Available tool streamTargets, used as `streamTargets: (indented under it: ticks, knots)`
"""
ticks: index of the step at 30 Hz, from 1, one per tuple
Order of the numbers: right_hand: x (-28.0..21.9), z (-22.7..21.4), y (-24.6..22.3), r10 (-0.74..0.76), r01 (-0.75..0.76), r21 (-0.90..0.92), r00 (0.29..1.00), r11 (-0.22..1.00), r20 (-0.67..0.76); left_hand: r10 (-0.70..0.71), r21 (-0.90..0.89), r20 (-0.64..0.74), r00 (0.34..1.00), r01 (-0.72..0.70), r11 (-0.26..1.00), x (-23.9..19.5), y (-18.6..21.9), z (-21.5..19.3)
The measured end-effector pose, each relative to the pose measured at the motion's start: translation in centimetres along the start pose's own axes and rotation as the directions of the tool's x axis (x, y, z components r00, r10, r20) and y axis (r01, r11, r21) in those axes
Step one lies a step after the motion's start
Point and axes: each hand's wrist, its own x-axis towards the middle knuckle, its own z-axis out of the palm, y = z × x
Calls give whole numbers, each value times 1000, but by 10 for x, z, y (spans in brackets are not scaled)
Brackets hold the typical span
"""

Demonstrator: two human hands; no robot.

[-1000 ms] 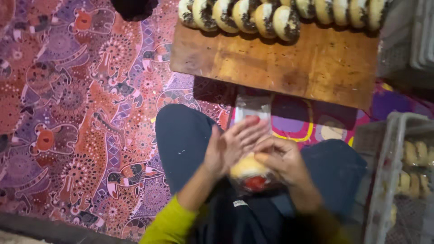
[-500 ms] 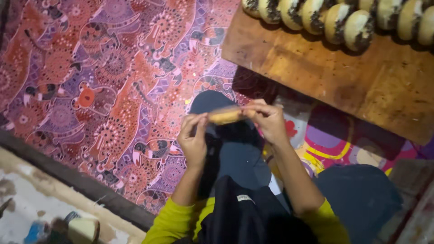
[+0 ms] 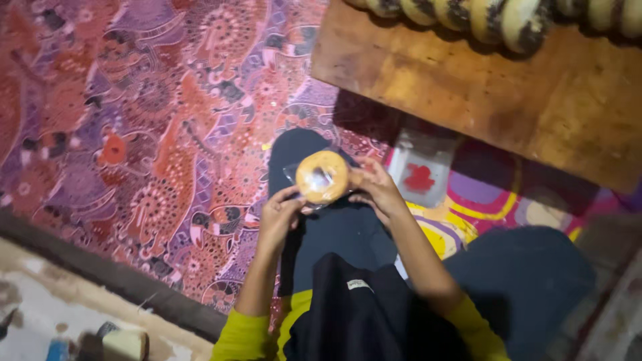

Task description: The person sits on a patterned mat and repeatedly picks up donuts from a wooden board, places each into a clear plastic bag, and then puts the bagged donut into a white plastic crate. The process is repeated for multiple donuts.

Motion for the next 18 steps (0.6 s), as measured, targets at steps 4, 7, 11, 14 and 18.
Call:
streamTargets:
  ticks: [4, 7, 11, 14, 18]
  knots:
    - [-20, -102, 13, 16, 2, 122, 989, 993, -146, 32, 206, 293, 955, -96, 974, 6, -3, 67]
    - [-20, -226, -3, -15, 102, 155, 877, 983, -481, 206, 318, 529, 823, -417, 851, 33, -7, 132]
    - [-23, -326, -1, -149, 64, -141, 634, 988, -759, 49, 817, 549, 834, -549, 178, 103, -33, 203]
    - [2, -301, 11, -792, -500, -847, 435, 184, -429, 63, 832, 537, 841, -515, -205, 138, -60, 224]
    - [64, -191, 14, -207, -303, -953, 931, 28, -302, 73, 807, 549, 832, -506, -305, 156, -88, 224]
